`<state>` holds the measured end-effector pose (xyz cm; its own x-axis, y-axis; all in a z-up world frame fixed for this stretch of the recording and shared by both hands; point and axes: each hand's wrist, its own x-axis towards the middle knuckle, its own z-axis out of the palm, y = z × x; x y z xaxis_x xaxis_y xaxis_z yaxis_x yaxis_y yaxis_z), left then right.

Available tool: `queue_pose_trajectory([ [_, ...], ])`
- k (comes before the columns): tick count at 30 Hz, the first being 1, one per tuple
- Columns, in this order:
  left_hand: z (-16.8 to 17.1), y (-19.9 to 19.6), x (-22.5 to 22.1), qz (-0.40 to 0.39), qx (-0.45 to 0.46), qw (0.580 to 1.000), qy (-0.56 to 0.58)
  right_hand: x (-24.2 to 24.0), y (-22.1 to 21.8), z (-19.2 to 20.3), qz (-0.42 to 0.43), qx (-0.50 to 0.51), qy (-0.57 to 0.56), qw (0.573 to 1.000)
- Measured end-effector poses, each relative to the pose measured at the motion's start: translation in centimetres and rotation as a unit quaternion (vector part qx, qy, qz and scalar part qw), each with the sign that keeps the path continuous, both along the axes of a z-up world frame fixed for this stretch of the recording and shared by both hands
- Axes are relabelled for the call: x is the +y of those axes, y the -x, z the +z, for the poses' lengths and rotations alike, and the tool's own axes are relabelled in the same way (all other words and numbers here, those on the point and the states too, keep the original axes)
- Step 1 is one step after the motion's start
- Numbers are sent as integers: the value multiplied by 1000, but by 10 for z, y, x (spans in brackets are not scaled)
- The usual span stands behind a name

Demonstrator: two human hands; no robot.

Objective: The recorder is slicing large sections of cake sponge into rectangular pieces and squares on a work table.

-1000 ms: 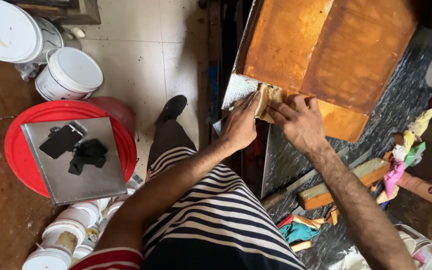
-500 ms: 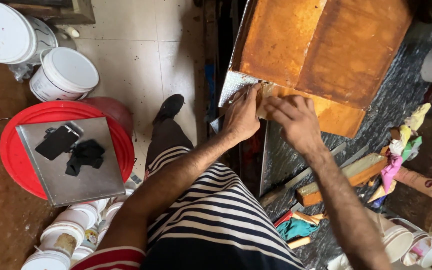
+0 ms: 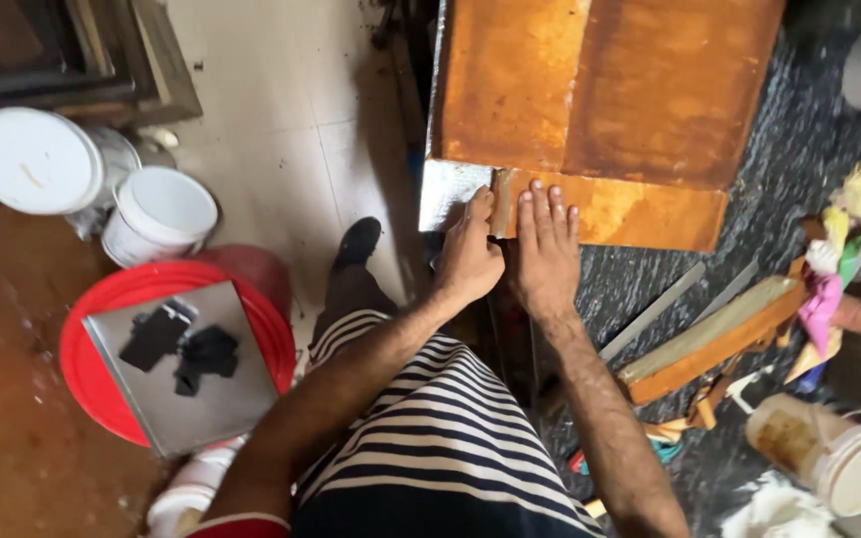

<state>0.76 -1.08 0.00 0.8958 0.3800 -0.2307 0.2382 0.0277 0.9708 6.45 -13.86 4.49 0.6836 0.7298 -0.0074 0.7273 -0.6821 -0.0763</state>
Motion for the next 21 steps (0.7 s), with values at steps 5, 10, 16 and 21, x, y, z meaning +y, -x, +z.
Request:
queue_pose_trajectory([
  [5, -25, 8, -9, 15, -26, 1000, -9, 17, 11, 18, -39, -6, -37, 999],
  [10, 16, 20, 15, -46, -12, 999, -22, 20, 9, 40, -57, 102, -88, 989],
  [16, 67, 0, 37, -214, -123, 872, -423, -64, 27, 68, -277, 108, -309, 904],
  [21, 57, -24, 36, -352, -73, 781, -511, -104, 69, 12, -423, 196, -504, 727],
])
